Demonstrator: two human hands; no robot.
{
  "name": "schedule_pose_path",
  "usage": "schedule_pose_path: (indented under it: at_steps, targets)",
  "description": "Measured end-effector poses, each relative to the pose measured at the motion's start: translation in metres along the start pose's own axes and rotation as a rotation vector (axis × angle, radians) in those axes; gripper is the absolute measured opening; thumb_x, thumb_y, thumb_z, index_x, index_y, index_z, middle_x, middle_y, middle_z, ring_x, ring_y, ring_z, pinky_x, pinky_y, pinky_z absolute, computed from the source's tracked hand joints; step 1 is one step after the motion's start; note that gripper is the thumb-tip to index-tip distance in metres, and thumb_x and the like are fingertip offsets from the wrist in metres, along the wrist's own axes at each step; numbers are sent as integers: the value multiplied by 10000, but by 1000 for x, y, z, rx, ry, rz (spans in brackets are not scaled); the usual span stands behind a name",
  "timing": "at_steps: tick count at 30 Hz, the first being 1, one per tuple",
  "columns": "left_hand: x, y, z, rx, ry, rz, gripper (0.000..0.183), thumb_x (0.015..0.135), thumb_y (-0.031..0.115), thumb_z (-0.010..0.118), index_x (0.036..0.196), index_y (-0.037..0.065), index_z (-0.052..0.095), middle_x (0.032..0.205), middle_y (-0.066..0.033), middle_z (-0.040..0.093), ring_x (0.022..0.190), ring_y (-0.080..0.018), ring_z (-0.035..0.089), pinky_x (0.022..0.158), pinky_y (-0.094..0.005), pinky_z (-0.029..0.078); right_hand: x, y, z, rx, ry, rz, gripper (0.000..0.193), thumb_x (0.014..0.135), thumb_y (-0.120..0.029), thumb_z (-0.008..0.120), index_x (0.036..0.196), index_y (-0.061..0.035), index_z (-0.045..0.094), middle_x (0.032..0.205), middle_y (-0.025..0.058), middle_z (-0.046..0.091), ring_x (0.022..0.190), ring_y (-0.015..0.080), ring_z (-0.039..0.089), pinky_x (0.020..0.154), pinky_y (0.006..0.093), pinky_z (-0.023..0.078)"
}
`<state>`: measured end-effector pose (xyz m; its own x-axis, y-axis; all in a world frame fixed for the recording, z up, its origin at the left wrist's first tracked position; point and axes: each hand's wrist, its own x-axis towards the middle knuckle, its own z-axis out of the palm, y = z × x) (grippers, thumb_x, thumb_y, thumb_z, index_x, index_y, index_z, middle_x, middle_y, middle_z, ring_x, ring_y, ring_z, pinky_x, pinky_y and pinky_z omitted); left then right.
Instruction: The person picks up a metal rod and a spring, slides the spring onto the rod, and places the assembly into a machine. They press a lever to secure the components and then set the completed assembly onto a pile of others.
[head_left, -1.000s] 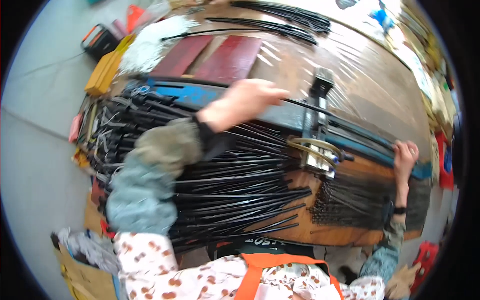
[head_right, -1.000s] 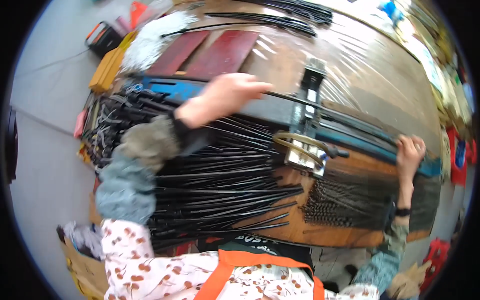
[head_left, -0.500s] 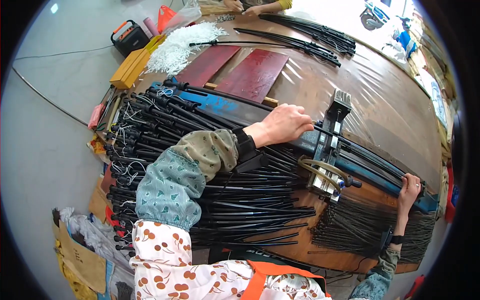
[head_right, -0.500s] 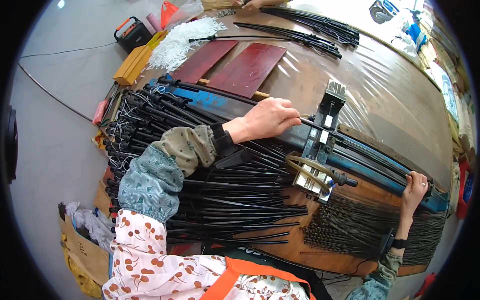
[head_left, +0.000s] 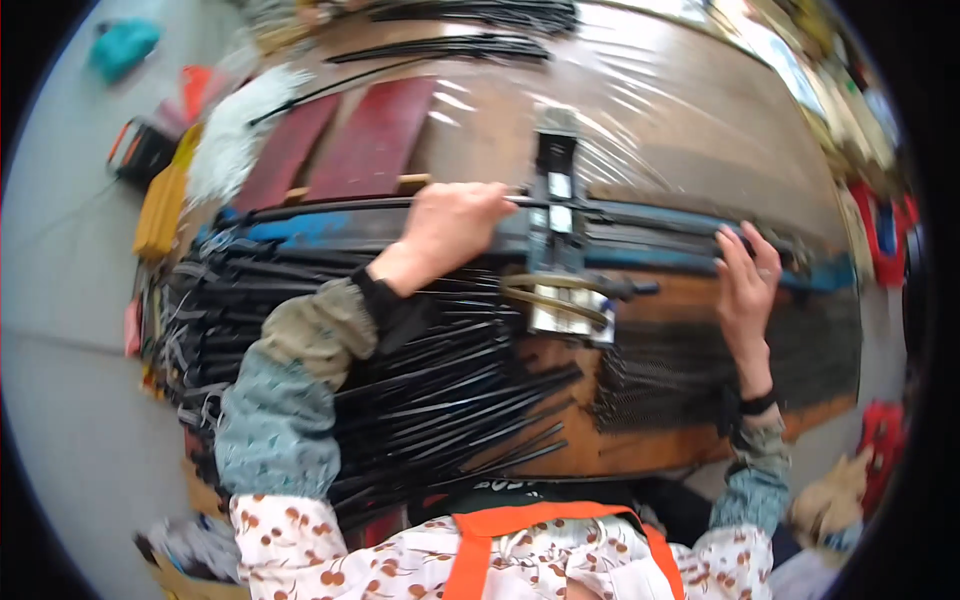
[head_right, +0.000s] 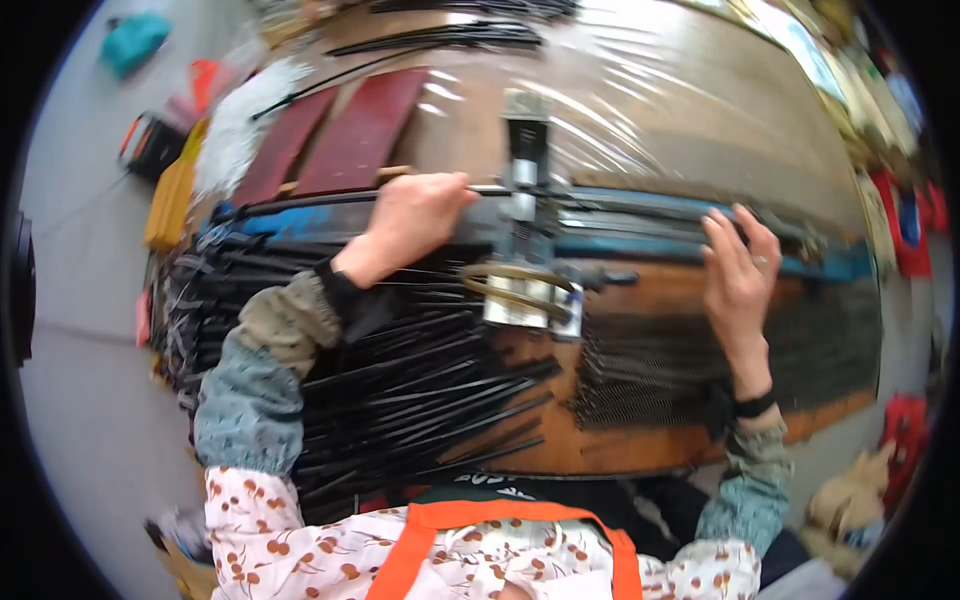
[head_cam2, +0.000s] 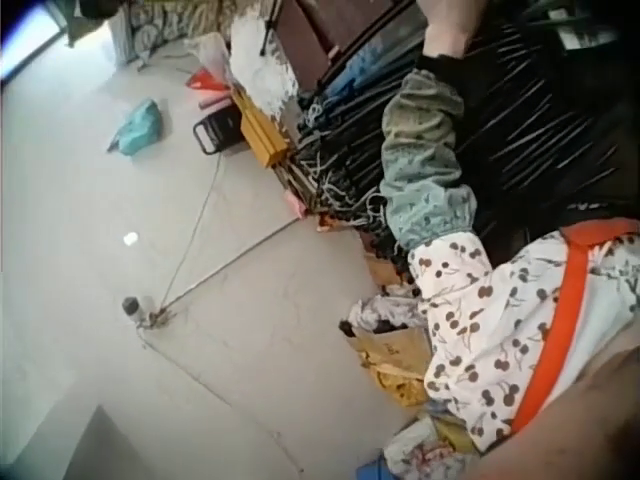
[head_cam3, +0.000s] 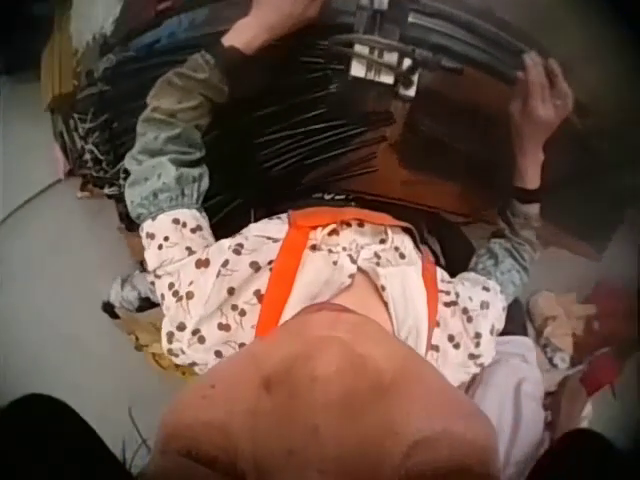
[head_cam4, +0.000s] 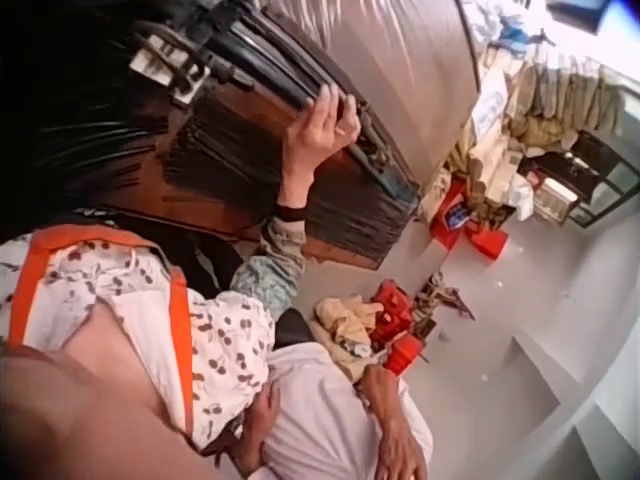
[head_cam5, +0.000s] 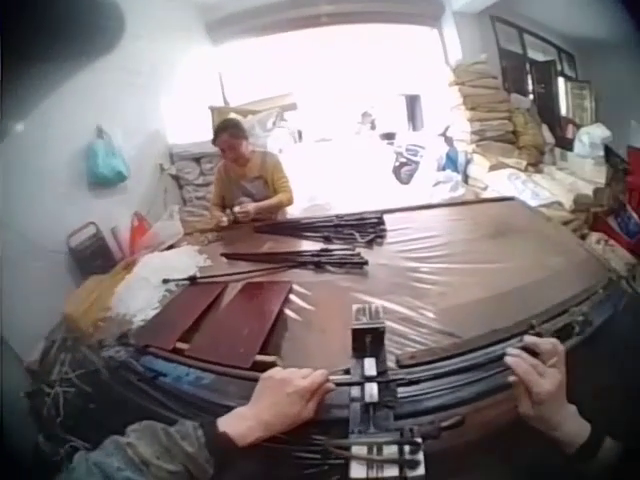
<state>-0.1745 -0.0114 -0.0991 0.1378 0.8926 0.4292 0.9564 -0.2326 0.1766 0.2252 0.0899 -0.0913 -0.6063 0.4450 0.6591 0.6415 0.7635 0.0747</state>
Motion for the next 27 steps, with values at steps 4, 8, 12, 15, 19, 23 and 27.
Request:
schedule_pose_path:
  at_steps: [4,8,12,15,19,23,27]
  targets:
    - [9,5,-2,-64,-86,-51,241,1009,266,606,876,67,583,770,-172,641,736,-408,647,605,-475,494,-15,-12,-1,202,75,128,149,923,-73,696,1067,-73,733,991,41,735,1007,260,608,883,377,418]
    - [12,10,-2,-25,-114,-22,266,1016,302,586,877,76,572,774,-153,663,731,-378,666,601,-470,502,-29,-20,4,309,-50,159,171,955,-105,672,1112,-59,723,955,61,716,939,269,587,876,382,423]
    - [9,4,-1,-28,-142,-22,274,1016,310,586,876,77,556,755,-160,642,718,-392,648,599,-481,485,-26,-41,11,418,-124,119,248,947,-157,692,1154,-23,713,945,62,700,899,258,584,845,386,422]
    - [12,11,-1,-71,-123,-59,268,1024,274,582,847,75,559,687,-179,576,687,-406,603,623,-481,459,-22,-53,17,543,-235,139,270,956,-126,674,1195,1,674,871,86,651,880,269,586,819,398,446]
    - [6,10,-2,-53,-53,8,250,1020,260,585,857,72,558,739,-162,606,708,-402,609,625,-473,461,-28,-65,7,831,-338,315,210,959,-24,622,1165,3,655,839,112,606,739,237,588,676,356,477]
    - [1,-4,3,35,-14,67,214,1006,249,603,877,82,570,770,-141,627,713,-372,633,647,-459,480,-6,-53,47,876,-300,194,179,1012,-54,569,1155,8,658,819,64,619,742,143,611,697,279,505]
    - [21,-2,17,103,23,230,207,992,266,619,878,102,566,751,-87,628,709,-292,662,615,-439,503,-25,-25,7,742,-437,449,254,938,-148,729,1141,-3,682,848,82,688,795,189,665,721,328,546]
